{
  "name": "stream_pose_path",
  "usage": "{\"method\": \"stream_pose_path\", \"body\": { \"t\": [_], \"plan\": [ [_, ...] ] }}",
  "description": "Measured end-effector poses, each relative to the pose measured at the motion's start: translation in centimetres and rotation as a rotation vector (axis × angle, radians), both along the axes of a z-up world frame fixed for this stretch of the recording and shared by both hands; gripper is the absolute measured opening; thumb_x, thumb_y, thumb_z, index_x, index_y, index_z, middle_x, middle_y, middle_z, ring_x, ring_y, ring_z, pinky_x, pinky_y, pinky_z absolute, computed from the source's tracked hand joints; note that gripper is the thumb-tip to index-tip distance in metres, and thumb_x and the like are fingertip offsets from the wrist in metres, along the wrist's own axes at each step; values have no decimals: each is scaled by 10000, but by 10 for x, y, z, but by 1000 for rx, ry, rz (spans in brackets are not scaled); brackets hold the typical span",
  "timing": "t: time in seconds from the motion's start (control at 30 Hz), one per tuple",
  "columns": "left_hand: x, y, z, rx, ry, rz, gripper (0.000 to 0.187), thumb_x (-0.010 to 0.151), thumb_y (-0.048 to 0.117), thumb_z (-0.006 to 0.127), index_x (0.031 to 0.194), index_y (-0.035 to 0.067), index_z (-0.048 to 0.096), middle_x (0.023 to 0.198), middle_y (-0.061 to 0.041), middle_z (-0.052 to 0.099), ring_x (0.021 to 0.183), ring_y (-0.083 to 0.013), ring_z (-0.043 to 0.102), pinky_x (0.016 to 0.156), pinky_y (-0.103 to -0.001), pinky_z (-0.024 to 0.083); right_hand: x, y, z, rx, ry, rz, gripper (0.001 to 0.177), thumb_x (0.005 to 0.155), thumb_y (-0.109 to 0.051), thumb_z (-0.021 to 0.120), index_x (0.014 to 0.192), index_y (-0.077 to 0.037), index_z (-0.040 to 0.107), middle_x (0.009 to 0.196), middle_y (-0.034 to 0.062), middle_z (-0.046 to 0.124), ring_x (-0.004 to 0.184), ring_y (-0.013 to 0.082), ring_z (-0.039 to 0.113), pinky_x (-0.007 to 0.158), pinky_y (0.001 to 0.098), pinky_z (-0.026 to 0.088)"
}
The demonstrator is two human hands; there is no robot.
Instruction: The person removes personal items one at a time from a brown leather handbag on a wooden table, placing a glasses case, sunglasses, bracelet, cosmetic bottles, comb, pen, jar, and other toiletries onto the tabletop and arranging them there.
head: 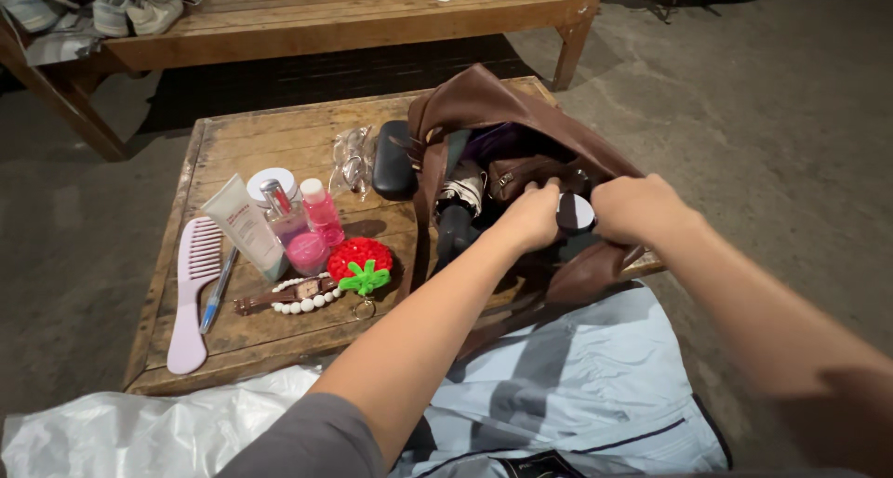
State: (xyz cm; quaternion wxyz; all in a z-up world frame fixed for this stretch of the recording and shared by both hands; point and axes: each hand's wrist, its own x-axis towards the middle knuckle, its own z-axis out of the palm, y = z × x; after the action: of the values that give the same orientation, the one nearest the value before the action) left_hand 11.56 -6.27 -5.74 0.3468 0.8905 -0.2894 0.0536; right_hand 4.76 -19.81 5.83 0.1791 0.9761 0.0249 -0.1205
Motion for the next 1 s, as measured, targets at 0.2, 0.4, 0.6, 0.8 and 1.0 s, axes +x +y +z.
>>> {"method": "stream_pose_path", "body": {
  "t": [0.2, 0.4, 0.6, 0.8, 1.0],
  "plan": [
    [-4, -18, 4, -7, 112, 82, 833, 753, -7, 674, 1481, -78, 276, 1273, -528, 426, 1100, -560, 605, 929, -484, 538, -2, -5, -18, -48, -113, 127, 282, 821, -341, 781, 1001, -125, 784, 1035, 100, 749, 1029, 273, 718, 867, 425, 539],
    [-20, -22, 12, 53, 277, 117, 859, 744, -18, 711, 1486, 1, 279, 1332, -454, 417, 1093, -557, 628, 945, -482, 553, -12, -11, -37, -26, -193, 184, 274, 842, -335, 768, 1020, -130, 733, 951, 76, 769, 933, 262, 743, 830, 419, 520],
    [-44, -7, 24, 87, 126, 129, 907, 659, 160, 880, 1407, 82, 372, 1307, -303, 529, 1203, -459, 584, 959, -486, 528, -10, -6, -42, 58, -231, 182, 514, 825, -356, 787, 1201, -54, 607, 929, 92, 773, 889, 284, 758, 799, 419, 511],
    [-46, -1, 22, 79, 130, 148, 855, 731, 294, 862, 1419, 107, 389, 1312, -247, 558, 1202, -420, 595, 922, -514, 530, -10, 6, -43, 48, -204, 102, 458, 867, -295, 748, 1232, -64, 595, 951, 92, 781, 890, 283, 764, 835, 431, 480],
    [-39, -5, 13, 173, 14, 167, 710, 838, 148, 703, 1470, 114, 380, 1333, -243, 569, 1184, -406, 627, 890, -501, 564, -9, 5, -52, -2, -225, 123, 470, 903, -140, 603, 1355, -27, 536, 927, 110, 789, 854, 288, 772, 829, 441, 466]
  ]
}}
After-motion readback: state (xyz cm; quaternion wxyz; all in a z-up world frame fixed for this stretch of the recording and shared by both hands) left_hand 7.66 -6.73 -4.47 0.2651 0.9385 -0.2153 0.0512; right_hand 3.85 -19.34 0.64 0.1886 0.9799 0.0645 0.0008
